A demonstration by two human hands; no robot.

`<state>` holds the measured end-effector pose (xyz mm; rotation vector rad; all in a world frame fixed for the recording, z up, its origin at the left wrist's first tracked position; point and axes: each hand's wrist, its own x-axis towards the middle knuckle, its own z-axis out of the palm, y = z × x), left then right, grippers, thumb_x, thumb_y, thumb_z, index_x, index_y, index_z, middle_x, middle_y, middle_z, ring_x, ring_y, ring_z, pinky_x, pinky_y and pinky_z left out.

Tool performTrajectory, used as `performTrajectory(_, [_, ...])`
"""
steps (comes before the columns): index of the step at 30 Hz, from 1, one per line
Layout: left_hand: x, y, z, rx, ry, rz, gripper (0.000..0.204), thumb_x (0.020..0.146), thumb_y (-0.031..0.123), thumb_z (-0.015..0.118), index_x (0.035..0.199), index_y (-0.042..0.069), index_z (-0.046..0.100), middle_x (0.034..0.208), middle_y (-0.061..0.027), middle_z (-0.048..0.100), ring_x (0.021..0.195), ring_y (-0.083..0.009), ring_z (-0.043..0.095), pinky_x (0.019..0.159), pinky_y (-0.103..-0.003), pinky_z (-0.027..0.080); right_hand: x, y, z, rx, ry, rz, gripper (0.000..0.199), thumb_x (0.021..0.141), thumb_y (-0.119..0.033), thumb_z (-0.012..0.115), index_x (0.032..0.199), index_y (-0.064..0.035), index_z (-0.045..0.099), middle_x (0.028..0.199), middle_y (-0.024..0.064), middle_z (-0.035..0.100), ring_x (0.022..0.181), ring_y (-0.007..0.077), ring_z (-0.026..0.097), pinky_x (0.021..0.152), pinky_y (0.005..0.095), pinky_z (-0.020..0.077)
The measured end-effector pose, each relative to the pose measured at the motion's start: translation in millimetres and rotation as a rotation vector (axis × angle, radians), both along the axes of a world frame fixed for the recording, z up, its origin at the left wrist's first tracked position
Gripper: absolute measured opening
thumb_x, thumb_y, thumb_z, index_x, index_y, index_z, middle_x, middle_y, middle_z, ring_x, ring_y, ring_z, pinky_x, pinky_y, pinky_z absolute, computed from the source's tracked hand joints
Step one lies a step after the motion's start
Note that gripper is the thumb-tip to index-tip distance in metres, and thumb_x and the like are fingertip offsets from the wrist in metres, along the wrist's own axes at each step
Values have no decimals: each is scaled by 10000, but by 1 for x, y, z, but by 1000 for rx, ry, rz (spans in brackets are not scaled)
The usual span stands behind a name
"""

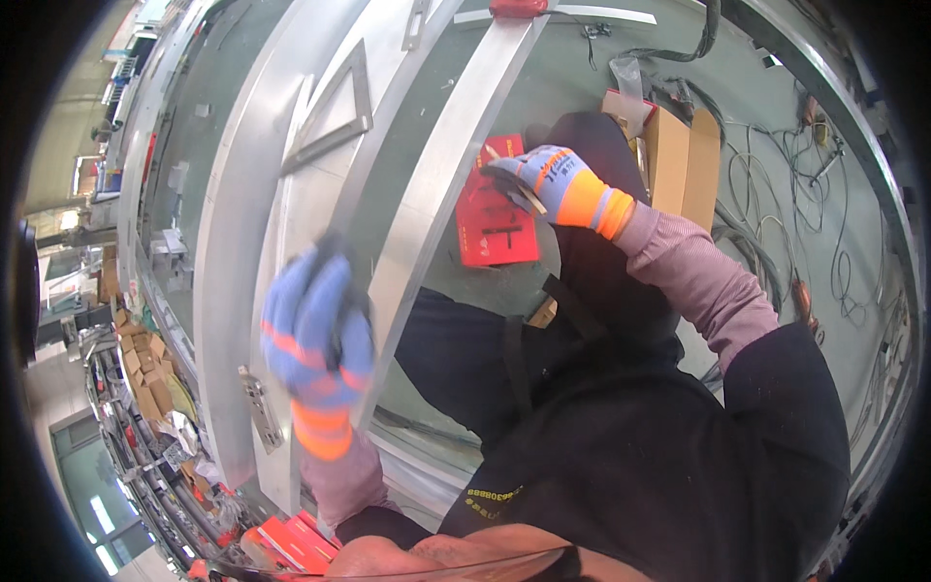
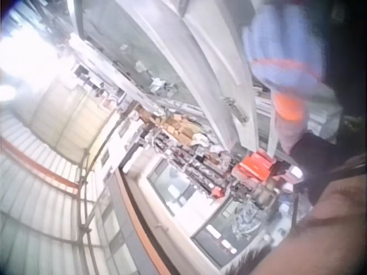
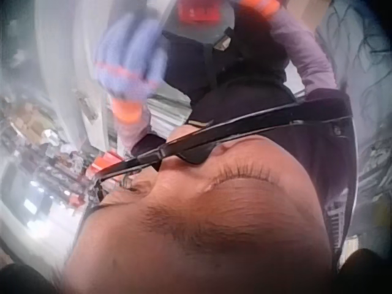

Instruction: The person measures a long metal profile using a tape measure and marks it with a pencil. They then use a set square to draw a perpendicular line and place a metal bracket on the profile to mark additional points.

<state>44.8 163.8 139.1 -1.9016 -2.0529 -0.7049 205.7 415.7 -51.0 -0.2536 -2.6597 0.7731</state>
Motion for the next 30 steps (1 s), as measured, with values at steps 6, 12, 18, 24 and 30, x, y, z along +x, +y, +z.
performTrajectory(6, [81, -11, 110, -307, -175, -293, 263, 752, 205, 700, 1008, 147, 696, 1095, -145, 675, 962, -311, 653, 873, -443, 535, 2, -3, -2, 39, -11, 6, 380, 880, -142, 615, 1261, -157, 615, 938, 133, 698, 825, 372, 643, 725, 452, 509])
performTrajectory(12, [103, -26, 119, -193, -129, -269, 263, 752, 218, 715, 1007, 163, 683, 1065, -138, 693, 927, -290, 672, 851, -435, 537, -1, -5, -7, 173, -204, 59, 406, 867, -220, 666, 1256, -117, 607, 1029, 156, 708, 931, 377, 666, 788, 466, 522])
performTrajectory(18, [100, -32, 111, 94, -41, -158, 265, 752, 231, 729, 1006, 179, 671, 1034, -132, 712, 893, -270, 691, 829, -427, 539, -1, -16, 4, 232, -123, 25, 358, 847, -223, 664, 1184, -105, 645, 925, 138, 701, 871, 362, 670, 795, 452, 516])
performTrajectory(24, [58, -35, 87, 265, -12, -165, 357, 748, 137, 736, 1090, 92, 648, 1042, -186, 703, 882, -322, 698, 802, -462, 555, 10, -8, 4, 268, -161, -4, 309, 892, -235, 648, 1179, -120, 646, 928, 111, 700, 863, 333, 667, 799, 433, 502])
performTrajectory(30, [-2, -9, 35, 277, -26, 9, 334, 730, 59, 732, 1063, 27, 712, 999, -150, 705, 858, -338, 683, 798, -401, 548, 17, -5, 2, 220, -148, -20, 348, 866, -268, 678, 1180, -128, 627, 878, 115, 696, 860, 327, 672, 819, 428, 504])
